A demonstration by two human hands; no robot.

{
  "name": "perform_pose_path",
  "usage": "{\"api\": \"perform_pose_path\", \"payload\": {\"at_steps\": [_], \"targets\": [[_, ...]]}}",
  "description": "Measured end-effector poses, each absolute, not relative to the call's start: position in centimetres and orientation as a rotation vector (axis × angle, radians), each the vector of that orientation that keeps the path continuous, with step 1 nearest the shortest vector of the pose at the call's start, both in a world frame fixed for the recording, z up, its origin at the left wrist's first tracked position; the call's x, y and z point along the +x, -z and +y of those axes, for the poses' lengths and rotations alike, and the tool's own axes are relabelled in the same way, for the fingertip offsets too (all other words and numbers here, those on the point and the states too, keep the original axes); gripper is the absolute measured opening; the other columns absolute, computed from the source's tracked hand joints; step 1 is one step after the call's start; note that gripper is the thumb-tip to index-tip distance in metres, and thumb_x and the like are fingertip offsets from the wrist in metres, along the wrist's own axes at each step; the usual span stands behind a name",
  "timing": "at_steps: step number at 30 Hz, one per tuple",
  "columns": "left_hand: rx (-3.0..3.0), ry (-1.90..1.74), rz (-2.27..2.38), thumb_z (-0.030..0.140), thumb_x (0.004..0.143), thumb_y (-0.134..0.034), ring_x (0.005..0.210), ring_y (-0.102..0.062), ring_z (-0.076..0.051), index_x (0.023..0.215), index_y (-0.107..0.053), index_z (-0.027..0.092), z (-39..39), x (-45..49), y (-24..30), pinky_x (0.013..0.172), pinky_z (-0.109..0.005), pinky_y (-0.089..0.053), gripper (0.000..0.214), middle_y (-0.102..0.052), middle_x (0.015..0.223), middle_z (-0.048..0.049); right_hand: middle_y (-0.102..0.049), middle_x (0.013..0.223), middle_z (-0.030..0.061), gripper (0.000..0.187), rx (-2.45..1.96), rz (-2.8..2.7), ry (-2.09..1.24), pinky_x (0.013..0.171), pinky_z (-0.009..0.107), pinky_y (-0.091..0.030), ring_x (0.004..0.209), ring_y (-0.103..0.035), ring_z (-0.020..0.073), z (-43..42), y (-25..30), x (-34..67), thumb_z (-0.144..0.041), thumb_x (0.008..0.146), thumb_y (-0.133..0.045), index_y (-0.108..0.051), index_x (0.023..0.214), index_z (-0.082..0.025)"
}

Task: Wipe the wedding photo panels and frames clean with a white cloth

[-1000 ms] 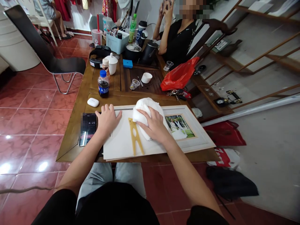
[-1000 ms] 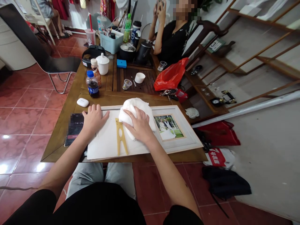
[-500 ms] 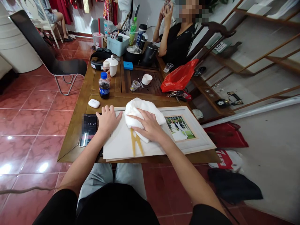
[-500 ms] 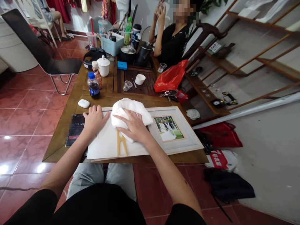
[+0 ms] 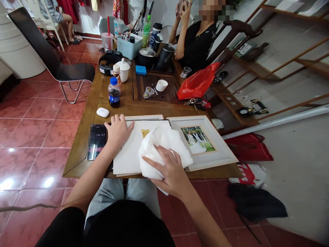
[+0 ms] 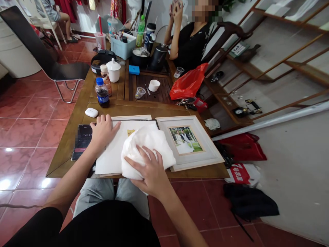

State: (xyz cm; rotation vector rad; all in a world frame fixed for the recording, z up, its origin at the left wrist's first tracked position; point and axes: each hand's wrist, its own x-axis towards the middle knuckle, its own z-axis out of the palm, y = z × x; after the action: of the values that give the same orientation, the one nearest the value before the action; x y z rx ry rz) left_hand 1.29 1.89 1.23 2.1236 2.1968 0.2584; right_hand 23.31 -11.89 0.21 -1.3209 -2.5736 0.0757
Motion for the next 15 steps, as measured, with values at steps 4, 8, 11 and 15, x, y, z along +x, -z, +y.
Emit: {"api": "perform_pose_path", "payload": {"at_steps": [4, 8, 11, 15], "targets": [[2.130, -0.264, 2.204, 0.058, 0.103, -0.032, 0.126, -0.055, -0.039, 0.128, -0.056, 0.016, 1.9, 1.3, -1.0, 0.104, -0.060, -0.043, 0.054, -0.063, 0.133, -0.0220, -0.035, 0.164, 0.0146, 0.065, -1.348, -2.535, -0.036, 0.110, 0.064, -0.031, 0.140, -0.040, 0.0412, -13.5, 0.2, 23.0, -0.065, 0.093, -0.053, -0.050, 0.153, -0.040], [2.112, -0.239, 2.206, 0.058, 0.103, -0.032, 0.128, -0.054, -0.039, 0.129, -0.055, 0.017, 2.0, 1.3, -1.0, 0.105, -0.059, -0.043, 0.054, -0.063, 0.134, -0.0218, -0.040, 0.162, 0.0130, 0.068, -1.384, -2.520, 0.012, 0.110, 0.064, -0.030, 0.139, -0.041, 0.0413, -13.5, 0.1, 22.0, -0.068, 0.091, -0.055, -0.049, 0.154, -0.041], [2.109, -0.231, 2.203, 0.057, 0.103, -0.032, 0.128, -0.054, -0.039, 0.129, -0.055, 0.017, 1.9, 1.3, -1.1, 0.105, -0.059, -0.043, 0.053, -0.062, 0.134, -0.0216, -0.041, 0.163, 0.0115, 0.069, -1.375, -2.545, 0.025, 0.111, 0.066, -0.029, 0.139, -0.040, 0.0422, -13.2, -0.1, 20.7, -0.070, 0.091, -0.054, -0.049, 0.153, -0.042], [2.122, -0.240, 2.213, 0.057, 0.104, -0.032, 0.127, -0.055, -0.038, 0.128, -0.056, 0.017, 1.9, 1.3, -1.2, 0.105, -0.059, -0.043, 0.052, -0.063, 0.133, -0.0218, -0.041, 0.165, 0.0113, 0.068, -1.314, -2.598, 0.001, 0.110, 0.069, -0.026, 0.141, -0.039, 0.0436, -12.8, -0.4, 18.1, -0.073, 0.091, -0.052, -0.051, 0.152, -0.042]]}}
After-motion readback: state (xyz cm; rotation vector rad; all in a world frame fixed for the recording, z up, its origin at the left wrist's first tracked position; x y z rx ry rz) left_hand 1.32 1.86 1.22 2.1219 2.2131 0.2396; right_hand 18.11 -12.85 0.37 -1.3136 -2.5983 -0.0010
